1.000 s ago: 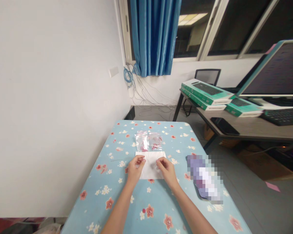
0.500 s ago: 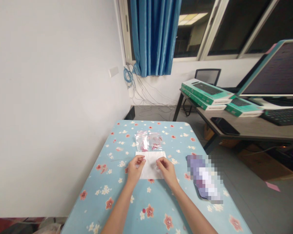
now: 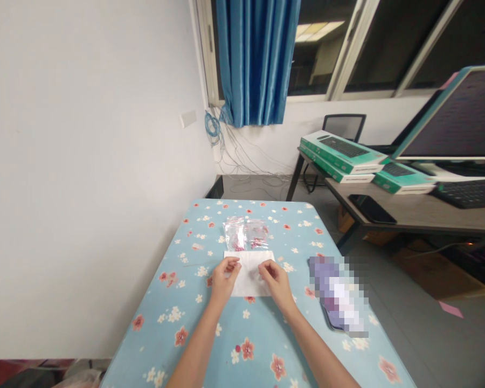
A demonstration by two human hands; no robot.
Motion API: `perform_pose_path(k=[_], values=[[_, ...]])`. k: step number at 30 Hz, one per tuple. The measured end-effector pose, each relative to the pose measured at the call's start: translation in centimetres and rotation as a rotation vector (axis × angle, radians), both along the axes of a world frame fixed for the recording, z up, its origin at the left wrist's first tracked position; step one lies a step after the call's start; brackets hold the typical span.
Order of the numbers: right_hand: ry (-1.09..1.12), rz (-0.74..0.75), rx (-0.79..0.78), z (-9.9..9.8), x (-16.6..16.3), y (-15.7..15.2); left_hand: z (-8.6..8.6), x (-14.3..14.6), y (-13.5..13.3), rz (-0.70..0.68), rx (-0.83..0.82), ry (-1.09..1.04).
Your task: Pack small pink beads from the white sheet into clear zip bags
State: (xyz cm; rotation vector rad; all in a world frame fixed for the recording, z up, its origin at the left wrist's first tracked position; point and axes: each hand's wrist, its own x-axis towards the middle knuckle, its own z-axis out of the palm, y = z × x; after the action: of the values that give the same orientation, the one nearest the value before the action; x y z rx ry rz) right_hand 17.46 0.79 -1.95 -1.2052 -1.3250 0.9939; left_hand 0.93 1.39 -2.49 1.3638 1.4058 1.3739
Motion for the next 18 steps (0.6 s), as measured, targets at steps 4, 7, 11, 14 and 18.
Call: perform_pose_path(k=[4, 7, 11, 14, 18], values=[[0.045, -0.078, 0.041, 1.0, 0.8, 0.5, 0.8, 0.3, -0.3, 0.010, 0.018, 0.042], [0.027, -0.165, 0.049, 1.9, 2.3, 1.8, 1.6, 0.7, -0.1, 0.008, 0.062, 0.081], [-0.107, -0.208, -0.012, 2.4, 4.2, 4.5, 2.4, 1.8, 1.6, -0.022, 0.131, 0.208], [-0.360, -0.198, -0.040, 2.5, 4.9, 6.5, 2.9, 3.0, 3.6, -0.050, 0.182, 0.352], [-0.765, -0.230, -0.042, 3.1, 4.7, 8.1, 3.4, 4.4, 5.9, -0.046, 0.203, 0.487]])
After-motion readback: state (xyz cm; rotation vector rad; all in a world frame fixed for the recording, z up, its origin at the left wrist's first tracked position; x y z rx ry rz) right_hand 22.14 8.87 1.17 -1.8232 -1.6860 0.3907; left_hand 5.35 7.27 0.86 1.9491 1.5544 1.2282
